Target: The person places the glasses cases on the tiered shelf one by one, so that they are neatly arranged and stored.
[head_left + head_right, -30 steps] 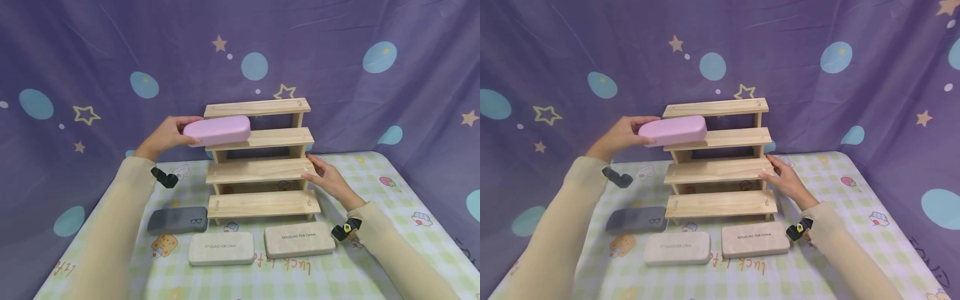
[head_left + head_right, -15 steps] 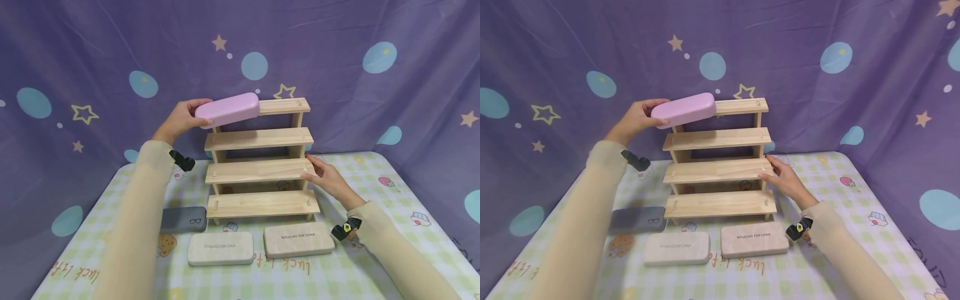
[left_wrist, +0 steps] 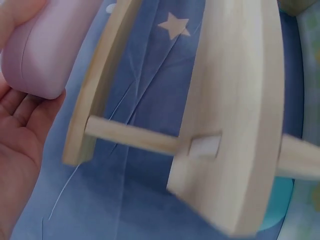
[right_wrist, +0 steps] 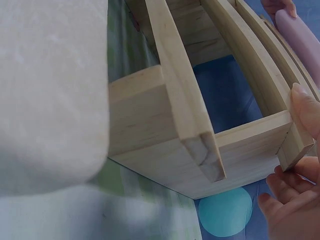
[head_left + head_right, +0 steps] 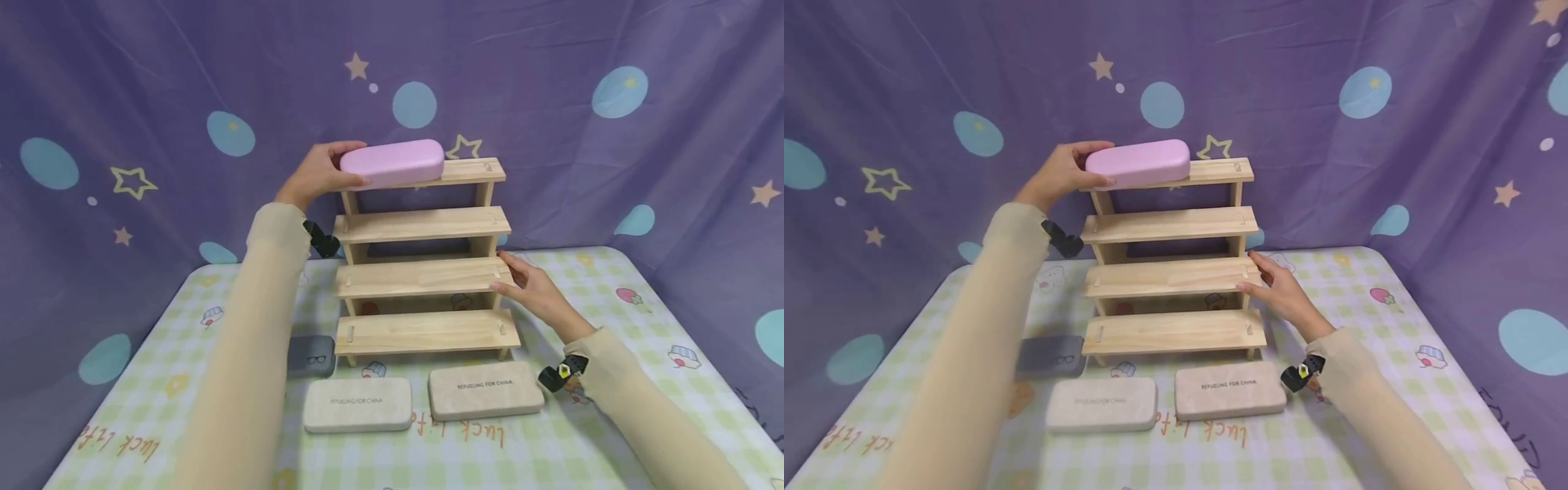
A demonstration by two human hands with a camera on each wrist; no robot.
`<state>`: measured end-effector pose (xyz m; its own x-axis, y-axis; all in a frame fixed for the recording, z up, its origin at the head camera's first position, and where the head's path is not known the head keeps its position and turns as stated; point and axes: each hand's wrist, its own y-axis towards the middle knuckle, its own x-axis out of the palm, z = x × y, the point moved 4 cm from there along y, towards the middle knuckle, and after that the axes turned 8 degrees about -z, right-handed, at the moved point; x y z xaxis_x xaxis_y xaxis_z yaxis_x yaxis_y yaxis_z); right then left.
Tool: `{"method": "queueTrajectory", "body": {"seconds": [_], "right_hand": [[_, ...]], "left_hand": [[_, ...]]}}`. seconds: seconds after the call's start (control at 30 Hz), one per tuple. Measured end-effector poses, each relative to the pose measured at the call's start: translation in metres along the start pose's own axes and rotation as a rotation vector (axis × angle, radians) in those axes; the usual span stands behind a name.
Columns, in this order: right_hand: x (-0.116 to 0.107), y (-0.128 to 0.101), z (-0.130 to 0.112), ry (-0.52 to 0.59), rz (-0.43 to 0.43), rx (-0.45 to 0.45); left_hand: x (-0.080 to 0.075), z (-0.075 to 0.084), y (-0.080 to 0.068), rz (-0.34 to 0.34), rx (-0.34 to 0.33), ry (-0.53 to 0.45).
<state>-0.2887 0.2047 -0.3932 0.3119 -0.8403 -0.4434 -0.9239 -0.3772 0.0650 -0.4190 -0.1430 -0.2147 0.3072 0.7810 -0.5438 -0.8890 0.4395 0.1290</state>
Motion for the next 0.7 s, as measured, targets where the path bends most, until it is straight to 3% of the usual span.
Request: {"method": "queueTrajectory", "body": {"seconds": [0.23,0.5,0.7], "right_hand": [[-0.001,-0.001,0.001,0.004,0.005,0.006],[0.001,-0.001,-0.002,0.046,-0.001,-0.015],[0.000,-0.005,-0.003,0.081,0.003,-0.032]], "left_hand": [[0.010,0.004,0.016,-0.028,-0.036,-0.034],[0.010,0.005,0.022,-0.047,-0.053,-0.059],[0.016,0.013,0.025,-0.086,-0.017,-0.035]]}}
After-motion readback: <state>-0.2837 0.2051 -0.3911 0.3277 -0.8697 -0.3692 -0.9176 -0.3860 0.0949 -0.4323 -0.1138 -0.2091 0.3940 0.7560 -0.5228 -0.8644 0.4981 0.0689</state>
